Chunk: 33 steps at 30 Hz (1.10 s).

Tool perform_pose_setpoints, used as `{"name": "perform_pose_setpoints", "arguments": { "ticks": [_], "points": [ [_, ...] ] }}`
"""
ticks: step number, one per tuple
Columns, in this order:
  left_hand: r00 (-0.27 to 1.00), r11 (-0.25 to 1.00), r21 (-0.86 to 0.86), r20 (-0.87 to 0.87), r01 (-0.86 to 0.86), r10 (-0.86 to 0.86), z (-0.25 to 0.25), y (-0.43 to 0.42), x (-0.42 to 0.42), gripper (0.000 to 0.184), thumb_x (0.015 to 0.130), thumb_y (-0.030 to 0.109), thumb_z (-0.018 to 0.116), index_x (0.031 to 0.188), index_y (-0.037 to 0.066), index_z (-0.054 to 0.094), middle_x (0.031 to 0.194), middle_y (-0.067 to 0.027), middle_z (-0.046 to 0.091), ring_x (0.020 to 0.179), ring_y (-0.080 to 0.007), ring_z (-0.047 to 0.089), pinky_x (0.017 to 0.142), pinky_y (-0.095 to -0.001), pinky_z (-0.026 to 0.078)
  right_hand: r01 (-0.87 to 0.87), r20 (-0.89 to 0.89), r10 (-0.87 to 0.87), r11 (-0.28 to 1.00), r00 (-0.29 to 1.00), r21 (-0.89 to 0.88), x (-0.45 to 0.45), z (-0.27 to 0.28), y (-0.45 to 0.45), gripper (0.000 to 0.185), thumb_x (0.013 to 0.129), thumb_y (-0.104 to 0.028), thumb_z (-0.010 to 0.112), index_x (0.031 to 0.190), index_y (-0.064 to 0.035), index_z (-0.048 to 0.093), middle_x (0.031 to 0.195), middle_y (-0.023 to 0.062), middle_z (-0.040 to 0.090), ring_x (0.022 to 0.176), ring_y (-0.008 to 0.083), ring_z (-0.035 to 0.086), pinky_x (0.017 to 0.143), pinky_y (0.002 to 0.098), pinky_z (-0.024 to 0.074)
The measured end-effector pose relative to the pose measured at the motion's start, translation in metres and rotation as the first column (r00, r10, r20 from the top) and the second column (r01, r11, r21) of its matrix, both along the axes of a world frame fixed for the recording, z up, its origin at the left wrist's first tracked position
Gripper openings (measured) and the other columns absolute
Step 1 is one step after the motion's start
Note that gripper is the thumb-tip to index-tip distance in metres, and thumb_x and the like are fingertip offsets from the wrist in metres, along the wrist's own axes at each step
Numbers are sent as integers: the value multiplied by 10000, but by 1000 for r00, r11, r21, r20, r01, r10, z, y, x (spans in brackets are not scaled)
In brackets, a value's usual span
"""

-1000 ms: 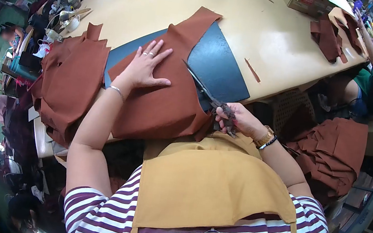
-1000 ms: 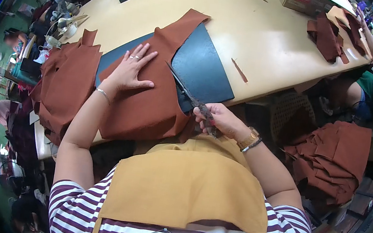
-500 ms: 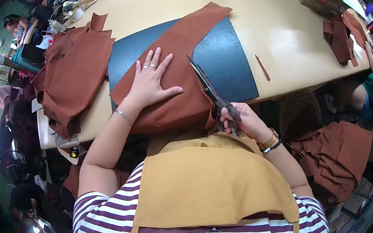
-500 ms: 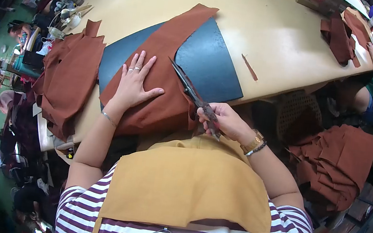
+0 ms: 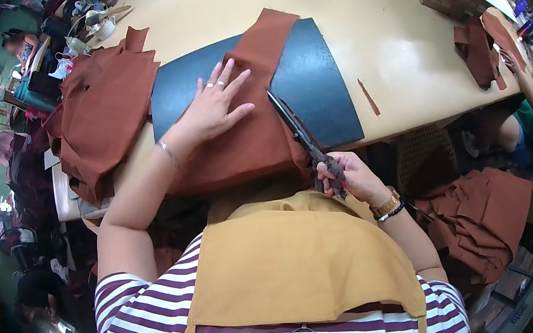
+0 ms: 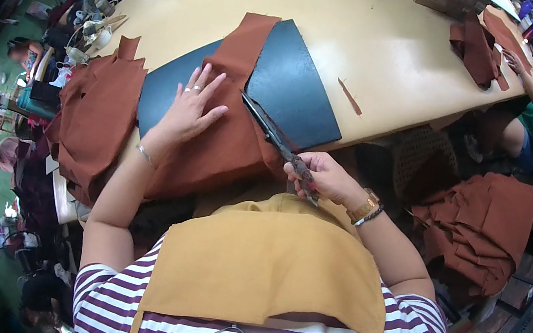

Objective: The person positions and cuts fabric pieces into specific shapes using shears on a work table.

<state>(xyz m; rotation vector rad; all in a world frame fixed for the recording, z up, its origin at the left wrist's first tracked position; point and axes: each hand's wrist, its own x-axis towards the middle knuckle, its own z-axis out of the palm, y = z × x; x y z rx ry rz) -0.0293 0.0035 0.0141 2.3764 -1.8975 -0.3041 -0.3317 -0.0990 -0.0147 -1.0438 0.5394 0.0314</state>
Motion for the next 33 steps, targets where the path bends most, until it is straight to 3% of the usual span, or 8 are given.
{"name": "perform_pose_setpoints", "arguments": {
  "ticks": [1, 4, 8, 22, 25, 28, 29, 33],
  "points": [
    [995, 997, -34, 70, 71, -68, -2, -7, 11, 813, 836, 625, 521, 1476, 193, 264, 1555, -144, 120, 1430, -364, 89, 1093, -620, 117, 7, -12, -7, 1000, 1000, 13, 1, 1, 0, 263, 887, -298, 651, 758, -79, 585, 666, -6, 574, 553, 60, 547, 499, 203, 433],
    [975, 985, 11, 141, 171, -171, -13, -16, 21, 922, 754, 715, 543, 1476, 213, 266, 1558, -131, 120, 1431, -355, 94, 1082, -639, 117, 26, -40, -25, 999, 999, 30, 4, 5, 0, 250, 888, -287, 651, 770, -74, 594, 670, -8, 572, 558, 63, 550, 509, 211, 452],
    [988, 995, -51, 131, 84, -77, -24, -13, 3, 1004, 692, 778, 540, 1471, 201, 281, 1547, -154, 147, 1428, -351, 114, 1073, -659, 116, 65, -52, -64, 998, 997, 18, 10, 7, 4, 263, 880, -308, 659, 783, -70, 599, 670, -9, 570, 560, 69, 548, 524, 212, 460],
    [956, 967, -76, 152, -243, 252, -26, 10, -58, 943, 757, 726, 525, 1481, 186, 252, 1550, -157, 139, 1428, -356, 116, 1024, -711, 125, 21, -16, -21, 1000, 1000, -6, 7, 10, 2, 246, 890, -303, 641, 789, -81, 604, 663, -19, 567, 558, 52, 534, 517, 194, 434],
    [951, 957, -188, 179, -220, 253, -36, 12, -63, 795, 861, 628, 469, 1466, 146, 286, 1536, -161, 191, 1422, -364, 140, 1026, -712, 114, 31, -23, -31, 1000, 999, -3, 5, 5, 3, 224, 890, -288, 642, 821, -77, 623, 678, -19, 575, 568, 53, 539, 521, 194, 440],
    [972, 980, -151, 171, -133, 158, -40, 9, -45, 676, 924, 551, 402, 1423, 96, 363, 1498, -170, 284, 1410, -362, 190, 1021, -727, 90, 14, -19, -15, 1000, 1000, -23, 0, 0, 3, 208, 890, -276, 645, 841, -74, 630, 690, -19, 579, 580, 57, 541, 528, 195, 444],
    [976, 969, -211, 147, -126, 158, -31, 6, -42, 521, 951, 434, 423, 1334, 85, 480, 1413, -150, 424, 1357, -333, 319, 1030, -706, 133, 16, -20, -17, 1000, 1000, -16, -1, 1, 3, 206, 890, -271, 646, 836, -73, 627, 690, -17, 578, 582, 58, 541, 528, 197, 444],
    [999, 993, 112, 14, -35, 34, 27, -21, -14, 398, 889, 382, 558, 1178, 111, 591, 1268, -119, 538, 1221, -290, 471, 1047, -603, 248, 8, -10, -8, 1000, 1000, 21, 0, 3, 1, 196, 892, -250, 644, 820, -69, 620, 689, -11, 577, 585, 63, 540, 526, 203, 447]
  ]
}}
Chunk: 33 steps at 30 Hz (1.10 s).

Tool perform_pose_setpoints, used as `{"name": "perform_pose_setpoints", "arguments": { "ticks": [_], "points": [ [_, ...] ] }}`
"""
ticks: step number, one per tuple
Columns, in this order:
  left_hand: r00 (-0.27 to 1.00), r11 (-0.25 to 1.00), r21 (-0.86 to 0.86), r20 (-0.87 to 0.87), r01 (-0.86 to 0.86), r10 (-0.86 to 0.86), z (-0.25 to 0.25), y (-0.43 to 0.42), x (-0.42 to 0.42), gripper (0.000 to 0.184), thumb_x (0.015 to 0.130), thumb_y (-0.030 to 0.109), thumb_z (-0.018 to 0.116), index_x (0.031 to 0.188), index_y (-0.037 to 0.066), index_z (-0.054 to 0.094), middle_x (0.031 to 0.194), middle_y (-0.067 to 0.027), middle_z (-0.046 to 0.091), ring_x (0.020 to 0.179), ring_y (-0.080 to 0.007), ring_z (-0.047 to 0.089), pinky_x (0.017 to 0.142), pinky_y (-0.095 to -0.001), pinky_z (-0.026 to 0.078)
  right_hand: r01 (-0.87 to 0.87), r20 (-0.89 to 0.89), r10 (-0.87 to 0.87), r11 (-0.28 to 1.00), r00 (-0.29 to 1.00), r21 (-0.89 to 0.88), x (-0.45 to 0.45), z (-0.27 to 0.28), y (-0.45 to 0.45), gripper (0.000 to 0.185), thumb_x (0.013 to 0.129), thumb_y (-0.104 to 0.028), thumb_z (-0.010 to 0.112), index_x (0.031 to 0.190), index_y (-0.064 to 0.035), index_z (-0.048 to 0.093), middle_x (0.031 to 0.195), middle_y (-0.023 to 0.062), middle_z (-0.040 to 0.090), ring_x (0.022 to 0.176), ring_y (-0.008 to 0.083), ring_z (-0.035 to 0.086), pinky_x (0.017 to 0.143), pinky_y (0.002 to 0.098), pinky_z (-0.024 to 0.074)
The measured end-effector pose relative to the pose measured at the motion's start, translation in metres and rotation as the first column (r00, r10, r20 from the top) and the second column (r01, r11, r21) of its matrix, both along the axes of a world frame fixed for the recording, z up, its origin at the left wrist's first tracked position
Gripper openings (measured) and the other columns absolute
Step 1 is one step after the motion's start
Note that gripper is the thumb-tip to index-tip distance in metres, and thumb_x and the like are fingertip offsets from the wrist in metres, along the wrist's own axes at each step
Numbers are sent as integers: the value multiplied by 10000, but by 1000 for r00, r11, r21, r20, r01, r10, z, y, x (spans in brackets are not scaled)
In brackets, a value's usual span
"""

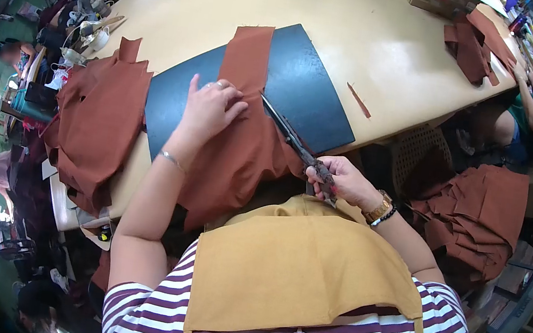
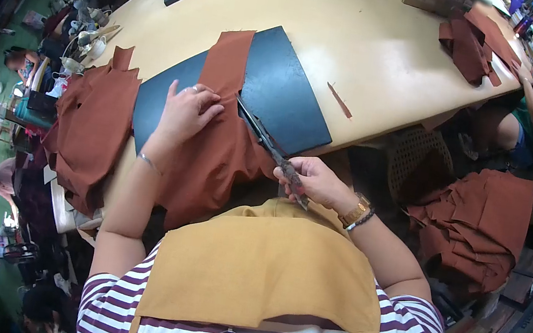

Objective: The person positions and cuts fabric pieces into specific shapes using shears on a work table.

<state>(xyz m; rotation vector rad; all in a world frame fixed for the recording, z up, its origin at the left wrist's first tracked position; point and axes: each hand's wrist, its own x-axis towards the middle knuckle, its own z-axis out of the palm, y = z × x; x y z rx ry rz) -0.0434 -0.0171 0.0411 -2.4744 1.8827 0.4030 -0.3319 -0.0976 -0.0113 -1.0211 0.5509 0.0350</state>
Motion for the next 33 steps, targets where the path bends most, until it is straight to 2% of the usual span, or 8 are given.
{"name": "perform_pose_setpoints", "arguments": {
  "ticks": [3, 4, 8, 13, 20, 26, 33],
  "points": [
    [966, 902, -365, -29, 230, -258, -32, -9, 35, 536, 842, 483, 589, 1251, 138, 549, 1341, -122, 490, 1277, -307, 419, 1062, -596, 238, -4, -10, 4, 1000, 1000, 16, 0, 0, -1, 187, 896, -235, 639, 819, -67, 619, 690, -8, 577, 586, 64, 539, 526, 206, 450],
    [984, 950, -256, 62, 177, -166, -38, -7, 32, 704, 800, 536, 613, 1383, 190, 422, 1469, -109, 351, 1371, -321, 290, 1081, -606, 195, -4, -17, 4, 1000, 1000, 17, 1, 1, -2, 184, 898, -231, 637, 819, -66, 618, 690, -7, 576, 587, 64, 538, 526, 207, 451],
    [989, 978, -170, 100, 122, -106, -51, -3, 23, 821, 811, 632, 517, 1471, 208, 275, 1552, -85, 179, 1430, -305, 144, 1073, -659, 118, 7, -49, -7, 1000, 999, -3, 6, 12, -2, 213, 894, -259, 647, 813, -64, 617, 685, -10, 576, 581, 63, 541, 530, 217, 458],
    [993, 978, -207, 118, 10, 15, -57, 7, 3, 821, 814, 659, 498, 1465, 205, 288, 1547, -96, 190, 1427, -313, 154, 1060, -674, 134, 37, -14, -38, 998, 999, -48, 10, 3, 1, 266, 892, -320, 643, 832, -63, 615, 671, 0, 580, 577, 65, 552, 538, 222, 470],
    [977, 951, -275, 112, -144, 180, -64, 16, -17, 852, 798, 692, 481, 1451, 171, 315, 1530, -132, 216, 1415, -332, 176, 1036, -703, 144, 74, -20, -76, 995, 997, -67, 2, -5, 7, 260, 887, -308, 654, 834, -59, 605, 648, 1, 576, 536, 77, 551, 518, 220, 461],
    [973, 954, -247, 113, -167, 199, -64, 19, -41, 840, 805, 658, 499, 1467, 189, 279, 1544, -128, 175, 1422, -336, 155, 1020, -721, 141, 103, -35, -105, 994, 994, -38, 13, 0, 7, 249, 899, -300, 638, 838, -62, 599, 678, 1, 582, 570, 74, 557, 543, 214, 469],
    [963, 937, -264, 75, -231, 258, -63, 21, -53, 821, 812, 622, 520, 1463, 178, 289, 1541, -138, 179, 1424, -333, 151, 1011, -732, 136, 136, 41, -134, 989, 990, -55, 4, -12, 16, 230, 909, -282, 627, 879, -55, 601, 741, -1, 589, 605, 67, 565, 561, 216, 476]
  ]
}}
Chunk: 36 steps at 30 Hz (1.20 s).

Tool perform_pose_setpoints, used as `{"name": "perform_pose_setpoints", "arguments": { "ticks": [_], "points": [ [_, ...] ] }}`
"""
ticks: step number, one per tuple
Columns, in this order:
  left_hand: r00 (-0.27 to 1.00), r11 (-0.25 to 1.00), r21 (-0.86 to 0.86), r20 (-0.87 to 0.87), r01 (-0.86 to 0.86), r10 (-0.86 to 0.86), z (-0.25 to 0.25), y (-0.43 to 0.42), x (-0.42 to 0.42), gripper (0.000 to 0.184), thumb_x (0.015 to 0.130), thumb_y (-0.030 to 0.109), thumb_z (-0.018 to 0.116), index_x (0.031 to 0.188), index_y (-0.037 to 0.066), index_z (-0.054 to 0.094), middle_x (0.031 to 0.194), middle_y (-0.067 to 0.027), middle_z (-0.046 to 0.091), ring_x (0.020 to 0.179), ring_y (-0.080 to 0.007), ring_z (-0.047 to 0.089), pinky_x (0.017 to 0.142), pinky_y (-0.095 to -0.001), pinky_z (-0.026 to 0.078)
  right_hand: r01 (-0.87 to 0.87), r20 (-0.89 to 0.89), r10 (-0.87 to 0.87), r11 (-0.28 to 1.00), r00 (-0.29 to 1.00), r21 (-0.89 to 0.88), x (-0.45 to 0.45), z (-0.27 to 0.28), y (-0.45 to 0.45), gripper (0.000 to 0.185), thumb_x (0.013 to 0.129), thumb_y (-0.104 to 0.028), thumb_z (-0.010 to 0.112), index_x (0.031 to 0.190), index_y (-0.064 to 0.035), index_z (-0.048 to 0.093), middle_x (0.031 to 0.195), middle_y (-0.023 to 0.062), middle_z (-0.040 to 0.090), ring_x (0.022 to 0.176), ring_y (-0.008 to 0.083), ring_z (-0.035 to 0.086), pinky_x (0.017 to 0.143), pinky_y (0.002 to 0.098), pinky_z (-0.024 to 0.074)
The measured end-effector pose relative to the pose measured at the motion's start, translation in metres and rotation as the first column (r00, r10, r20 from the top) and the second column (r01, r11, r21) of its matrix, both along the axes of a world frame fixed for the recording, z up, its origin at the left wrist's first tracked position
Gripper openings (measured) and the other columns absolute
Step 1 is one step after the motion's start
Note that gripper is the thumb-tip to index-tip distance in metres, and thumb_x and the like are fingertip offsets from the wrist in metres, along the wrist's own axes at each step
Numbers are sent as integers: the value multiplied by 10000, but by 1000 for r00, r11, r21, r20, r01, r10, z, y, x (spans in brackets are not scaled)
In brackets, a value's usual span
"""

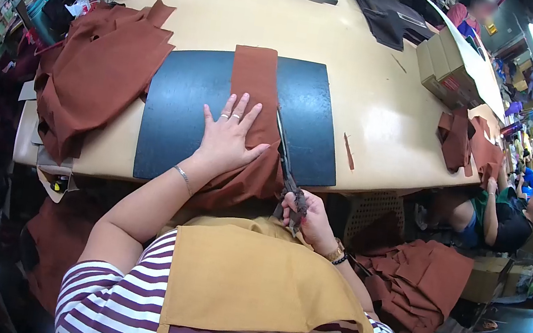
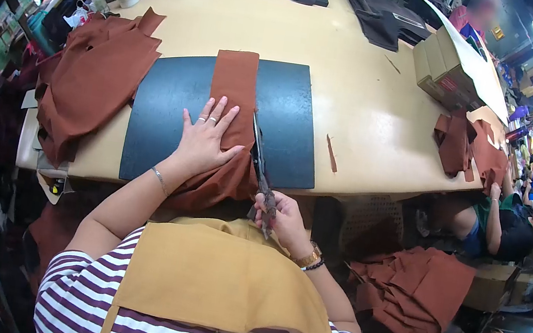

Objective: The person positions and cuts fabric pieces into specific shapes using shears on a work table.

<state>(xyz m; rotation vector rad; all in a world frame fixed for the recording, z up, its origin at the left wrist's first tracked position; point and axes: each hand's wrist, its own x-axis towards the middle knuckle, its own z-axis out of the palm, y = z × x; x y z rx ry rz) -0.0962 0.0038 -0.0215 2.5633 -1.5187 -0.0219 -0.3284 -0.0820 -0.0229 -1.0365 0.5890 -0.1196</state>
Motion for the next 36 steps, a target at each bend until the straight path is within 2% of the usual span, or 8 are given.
{"name": "perform_pose_setpoints", "arguments": {
  "ticks": [14, 17, 21, 24, 25, 28, 29, 36],
  "points": [
    [1000, 1000, -6, -8, 30, -30, 7, 5, -17, 788, 840, 629, 462, 1449, 149, 324, 1524, -164, 220, 1413, -336, 193, 1017, -729, 112, 70, 10, -70, 996, 997, 56, 6, 2, 3, 236, 914, -288, 624, 881, -57, 587, 719, 0, 582, 576, 74, 559, 540, 222, 482],
    [999, 998, -57, -8, 34, -34, 14, 0, -7, 636, 887, 566, 452, 1370, 152, 456, 1455, -138, 363, 1353, -320, 322, 1020, -717, 146, 72, 8, -73, 995, 997, 73, 5, 2, 4, 231, 908, -280, 634, 893, -53, 590, 728, -1, 586, 580, 72, 563, 545, 220, 481],
    [972, 996, 45, -222, 83, -71, 50, -17, 26, 458, 917, 478, 468, 1158, 119, 619, 1175, -97, 566, 1177, -295, 487, 1021, -680, 207, 64, 11, -65, 994, 998, 84, 5, 3, 4, 235, 907, -283, 635, 901, -52, 590, 732, 2, 588, 588, 71, 568, 552, 216, 482],
    [987, 988, -20, -57, 151, -152, 28, -33, 46, 471, 900, 488, 494, 1169, 114, 596, 1170, -104, 549, 1177, -302, 479, 1011, -677, 229, 69, -30, -67, 995, 997, 74, 6, 6, 3, 246, 908, -293, 632, 901, -52, 588, 738, 7, 591, 592, 75, 571, 552, 218, 483],
    [988, 989, 19, -57, 145, -144, 25, -32, 46, 584, 872, 551, 502, 1274, 128, 513, 1342, -142, 445, 1289, -327, 382, 1011, -693, 212, 63, -32, -61, 996, 998, 68, 6, 6, 2, 252, 909, -300, 630, 899, -52, 587, 739, 8, 591, 593, 78, 571, 554, 220, 485],
    [990, 985, -110, 44, 135, -131, -3, -27, 32, 719, 846, 611, 496, 1388, 151, 390, 1493, -170, 256, 1392, -343, 224, 1020, -708, 173, 59, -41, -56, 996, 998, 64, 6, 5, 0, 267, 912, -316, 622, 891, -53, 583, 744, 13, 591, 596, 85, 573, 558, 226, 489],
    [993, 993, 2, -32, 116, -116, 0, -26, 27, 781, 844, 645, 468, 1443, 169, 314, 1543, -171, 137, 1429, -347, 116, 1027, -716, 130, 60, -46, -57, 996, 997, 72, 7, 6, 0, 270, 914, -319, 619, 888, -53, 582, 745, 14, 591, 595, 88, 573, 559, 229, 490],
    [999, 1000, -11, 46, 14, -13, -11, -16, -3, 749, 868, 631, 434, 1461, 196, 294, 1534, -183, 164, 1421, -359, 142, 1009, -734, 125, 88, -38, -84, 990, 996, 108, 16, 9, 2, 279, 925, -333, 598, 875, -59, 577, 753, 20, 593, 590, 93, 573, 560, 237, 501]
  ]
}}
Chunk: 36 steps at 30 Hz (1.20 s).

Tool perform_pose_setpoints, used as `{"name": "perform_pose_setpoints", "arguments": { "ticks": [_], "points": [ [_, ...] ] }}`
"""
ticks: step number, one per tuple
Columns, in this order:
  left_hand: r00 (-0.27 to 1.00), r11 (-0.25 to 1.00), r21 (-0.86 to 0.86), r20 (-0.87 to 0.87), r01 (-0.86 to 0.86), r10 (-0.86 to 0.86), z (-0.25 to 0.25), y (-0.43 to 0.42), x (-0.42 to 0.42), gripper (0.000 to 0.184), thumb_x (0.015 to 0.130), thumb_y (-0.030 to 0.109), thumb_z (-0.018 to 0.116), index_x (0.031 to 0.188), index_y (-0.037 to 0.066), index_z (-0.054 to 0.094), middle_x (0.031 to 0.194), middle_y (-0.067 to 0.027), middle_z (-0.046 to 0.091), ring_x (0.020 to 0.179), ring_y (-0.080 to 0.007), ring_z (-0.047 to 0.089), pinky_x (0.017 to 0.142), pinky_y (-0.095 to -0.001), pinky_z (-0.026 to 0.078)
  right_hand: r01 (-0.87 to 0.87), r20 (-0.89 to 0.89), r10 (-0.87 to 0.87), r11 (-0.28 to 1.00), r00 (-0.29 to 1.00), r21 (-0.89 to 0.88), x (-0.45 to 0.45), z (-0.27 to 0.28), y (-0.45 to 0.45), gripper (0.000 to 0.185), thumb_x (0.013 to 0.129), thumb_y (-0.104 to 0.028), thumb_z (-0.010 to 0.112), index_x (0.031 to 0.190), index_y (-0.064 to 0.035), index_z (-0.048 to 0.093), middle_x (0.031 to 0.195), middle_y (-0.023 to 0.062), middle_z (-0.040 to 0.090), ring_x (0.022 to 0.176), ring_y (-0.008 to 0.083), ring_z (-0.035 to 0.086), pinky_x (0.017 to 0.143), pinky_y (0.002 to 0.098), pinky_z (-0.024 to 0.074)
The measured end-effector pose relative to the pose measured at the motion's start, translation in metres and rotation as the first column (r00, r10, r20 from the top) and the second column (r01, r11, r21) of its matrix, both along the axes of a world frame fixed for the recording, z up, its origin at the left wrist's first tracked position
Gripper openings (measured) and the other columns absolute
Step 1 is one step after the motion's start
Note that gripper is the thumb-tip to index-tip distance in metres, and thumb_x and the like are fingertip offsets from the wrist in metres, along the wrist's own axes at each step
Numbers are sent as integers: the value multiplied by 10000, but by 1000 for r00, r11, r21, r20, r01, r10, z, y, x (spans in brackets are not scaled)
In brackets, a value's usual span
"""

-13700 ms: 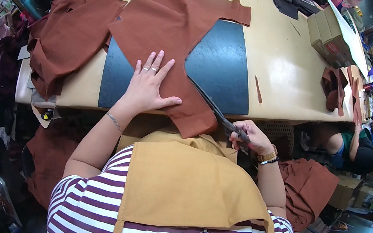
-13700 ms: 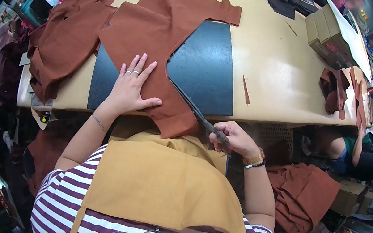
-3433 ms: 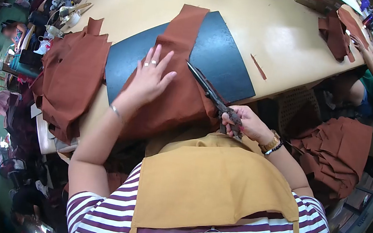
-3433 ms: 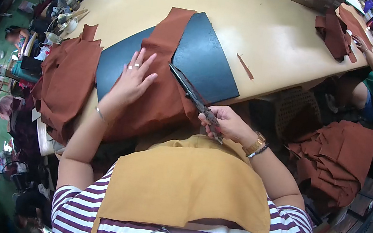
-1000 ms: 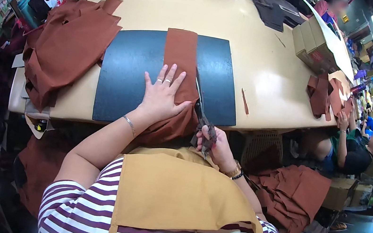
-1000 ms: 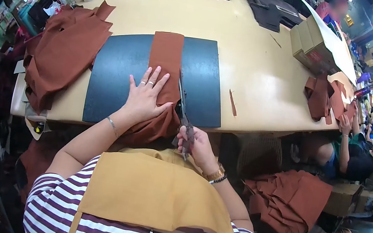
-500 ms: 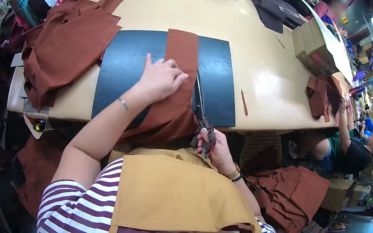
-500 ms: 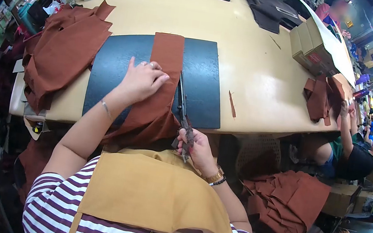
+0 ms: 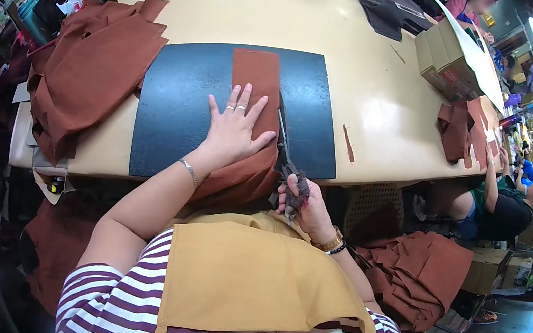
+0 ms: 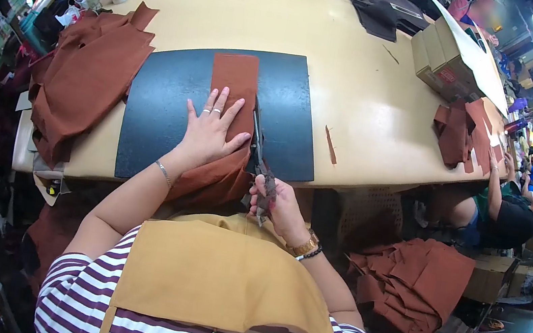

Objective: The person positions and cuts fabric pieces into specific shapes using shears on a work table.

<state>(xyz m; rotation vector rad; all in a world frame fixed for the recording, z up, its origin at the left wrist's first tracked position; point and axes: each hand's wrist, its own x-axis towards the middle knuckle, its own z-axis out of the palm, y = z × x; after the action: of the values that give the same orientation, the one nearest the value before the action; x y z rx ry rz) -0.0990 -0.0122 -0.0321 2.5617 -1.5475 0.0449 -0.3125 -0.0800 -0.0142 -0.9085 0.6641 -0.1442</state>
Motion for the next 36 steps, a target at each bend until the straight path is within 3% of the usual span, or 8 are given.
{"name": "perform_pose_setpoints", "arguments": {
  "ticks": [11, 36],
  "points": [
    [1000, 1000, -15, -14, -1, 1, -3, 1, -1, 643, 908, 503, 440, 1457, 198, 298, 1535, -175, 171, 1417, -358, 168, 997, -741, 143, -18, -15, 17, 998, 1000, -60, -11, 3, 4, 261, 913, -310, 621, 892, -51, 591, 752, 9, 593, 623, 78, 576, 571, 234, 497],
    [999, 999, -8, -23, 32, -32, 4, 11, -13, 654, 899, 495, 452, 1458, 193, 296, 1533, -183, 174, 1414, -366, 172, 1006, -732, 137, 15, -30, -17, 998, 999, -62, -3, 4, 1, 284, 920, -334, 608, 879, -53, 583, 716, 10, 588, 584, 79, 571, 550, 222, 491]
  ]
}}
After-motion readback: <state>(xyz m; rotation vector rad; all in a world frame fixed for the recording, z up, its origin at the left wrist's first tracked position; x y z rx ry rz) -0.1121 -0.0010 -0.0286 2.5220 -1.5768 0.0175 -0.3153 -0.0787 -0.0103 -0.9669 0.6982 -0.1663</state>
